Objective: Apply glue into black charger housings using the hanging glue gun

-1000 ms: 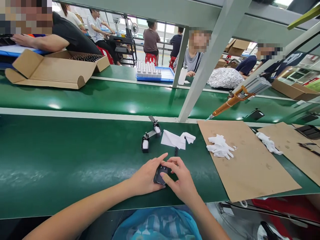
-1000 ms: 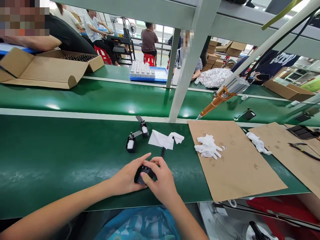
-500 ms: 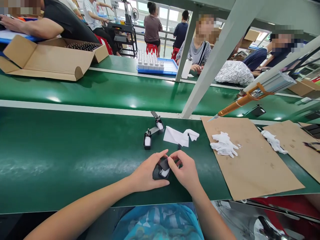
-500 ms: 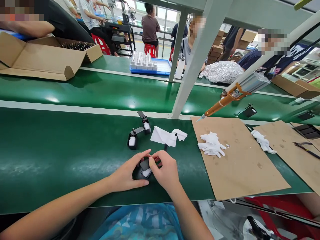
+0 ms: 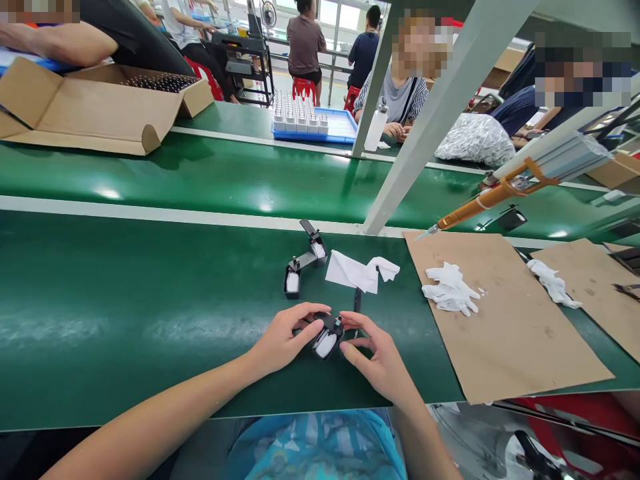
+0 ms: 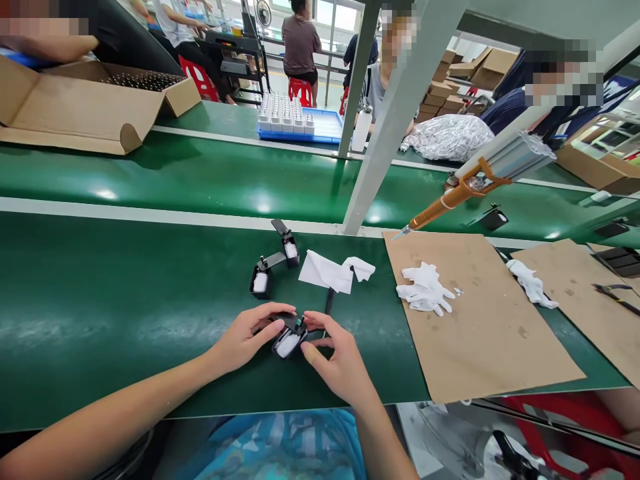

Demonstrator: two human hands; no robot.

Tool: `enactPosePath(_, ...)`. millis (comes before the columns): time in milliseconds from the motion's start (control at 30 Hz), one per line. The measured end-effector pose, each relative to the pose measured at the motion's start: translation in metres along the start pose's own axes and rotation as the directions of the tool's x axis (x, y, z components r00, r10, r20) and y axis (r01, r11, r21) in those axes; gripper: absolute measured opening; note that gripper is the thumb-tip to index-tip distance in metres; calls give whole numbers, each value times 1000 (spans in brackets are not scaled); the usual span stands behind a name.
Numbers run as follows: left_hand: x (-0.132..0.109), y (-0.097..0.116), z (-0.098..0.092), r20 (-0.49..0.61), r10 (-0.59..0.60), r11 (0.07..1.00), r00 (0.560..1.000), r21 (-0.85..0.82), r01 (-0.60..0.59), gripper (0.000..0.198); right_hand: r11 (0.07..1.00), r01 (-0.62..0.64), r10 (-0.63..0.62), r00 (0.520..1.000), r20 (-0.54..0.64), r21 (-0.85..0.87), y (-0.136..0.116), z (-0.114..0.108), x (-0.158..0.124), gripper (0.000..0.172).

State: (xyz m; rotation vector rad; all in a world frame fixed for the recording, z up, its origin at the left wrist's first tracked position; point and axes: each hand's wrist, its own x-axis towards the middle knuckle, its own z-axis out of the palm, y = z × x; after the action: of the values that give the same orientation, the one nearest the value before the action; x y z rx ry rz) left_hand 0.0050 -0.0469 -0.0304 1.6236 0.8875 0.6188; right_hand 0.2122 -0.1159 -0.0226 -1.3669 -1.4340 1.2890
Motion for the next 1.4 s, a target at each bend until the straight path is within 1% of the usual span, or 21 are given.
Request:
enactPosePath(67,0,0,0,-7,20,998,1000,53,-19,26,1000,1,-1,1000,-3,-5,2,2,2,38)
enactPosePath(200,1,0,0,-14,99,984,995,151,-96,25,1000,-22,22,1000,10,-21,5,4,6,38)
enactPosePath(367,1,-3,0,5,139,970,990,200,-137,24,998,-63,63,998,11,-15,7,4,6,38)
enactPosePath(533,-2,-4,1,7,195,943,981,272,-190,27,997,-67,67,998,2,-25,8,6,4,37)
enactPosePath(667,-3,-4,1,9,235,931,972,286,-227,30,998,-48,48,999,-3,-47,7,5,2,37)
enactPosePath(767,-4,-3,-2,28,237,936,971,259,-237,33,996,-14,14,1000,-3,-87,1,3,0,39)
enactPosePath(800,-5,-2,-3,48,236,939,971,246,-240,37,994,3,-5,1000,-20,-111,-1,3,0,39)
enactPosePath(867,-6,0,-7,116,223,943,968,226,-245,54,983,48,-65,994,-92,-175,-6,4,2,38)
enactPosePath(967,-7,1,-10,243,168,948,955,226,-224,85,941,95,-173,960,-221,-325,-15,12,9,27)
enactPosePath(1033,-7,1,-10,286,129,949,950,242,-202,92,896,87,-223,936,-271,-436,-20,21,16,21)
enactPosePath(1133,-7,-2,-6,246,115,943,962,279,-184,95,820,62,-276,913,-300,-569,-26,31,24,19)
enactPosePath(1233,-7,-5,0,172,108,940,979,302,-157,99,772,78,-316,908,-274,-630,-27,32,26,13)
enactPosePath(1300,-7,-7,5,133,100,942,986,306,-137,101,793,143,-331,917,-221,-593,-25,26,23,9)
enactPosePath(1400,-7,-8,8,104,123,941,987,305,-149,101,865,238,-333,931,-151,-442,-17,16,16,14)
